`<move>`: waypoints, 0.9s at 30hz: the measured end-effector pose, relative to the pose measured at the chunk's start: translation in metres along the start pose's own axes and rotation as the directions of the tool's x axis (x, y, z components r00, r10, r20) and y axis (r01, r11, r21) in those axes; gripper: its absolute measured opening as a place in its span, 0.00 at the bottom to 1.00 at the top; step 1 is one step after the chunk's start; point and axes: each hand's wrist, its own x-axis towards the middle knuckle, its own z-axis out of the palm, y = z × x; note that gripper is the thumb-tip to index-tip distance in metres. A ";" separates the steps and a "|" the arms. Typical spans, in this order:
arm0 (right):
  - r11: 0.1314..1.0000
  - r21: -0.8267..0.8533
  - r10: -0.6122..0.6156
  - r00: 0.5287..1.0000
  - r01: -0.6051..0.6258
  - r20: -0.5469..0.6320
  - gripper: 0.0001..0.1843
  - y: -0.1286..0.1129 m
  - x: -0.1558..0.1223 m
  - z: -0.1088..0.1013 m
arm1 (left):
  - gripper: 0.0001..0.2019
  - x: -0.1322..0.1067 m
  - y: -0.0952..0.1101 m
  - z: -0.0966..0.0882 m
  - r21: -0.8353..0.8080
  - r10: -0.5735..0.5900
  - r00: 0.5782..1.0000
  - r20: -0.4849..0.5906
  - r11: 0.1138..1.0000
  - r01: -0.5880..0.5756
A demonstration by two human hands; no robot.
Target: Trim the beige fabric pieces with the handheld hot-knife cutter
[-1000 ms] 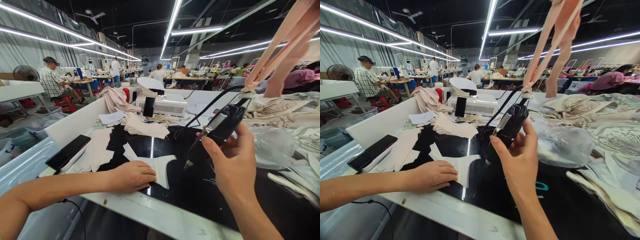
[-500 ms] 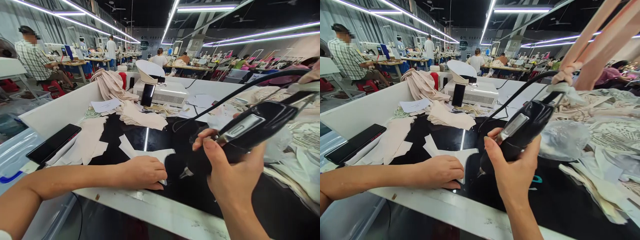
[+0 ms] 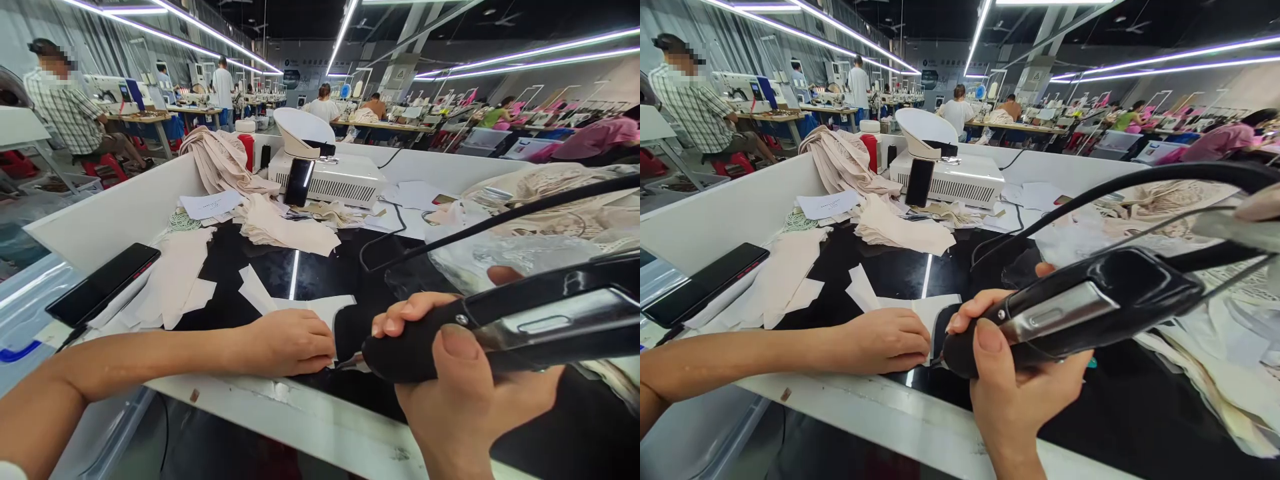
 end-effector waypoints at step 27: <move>0.999 0.011 -0.044 0.999 0.044 -0.006 0.31 0.004 -0.001 -0.001 | 0.05 0.006 -0.001 0.003 -0.075 -0.085 0.996 0.006 0.994 0.085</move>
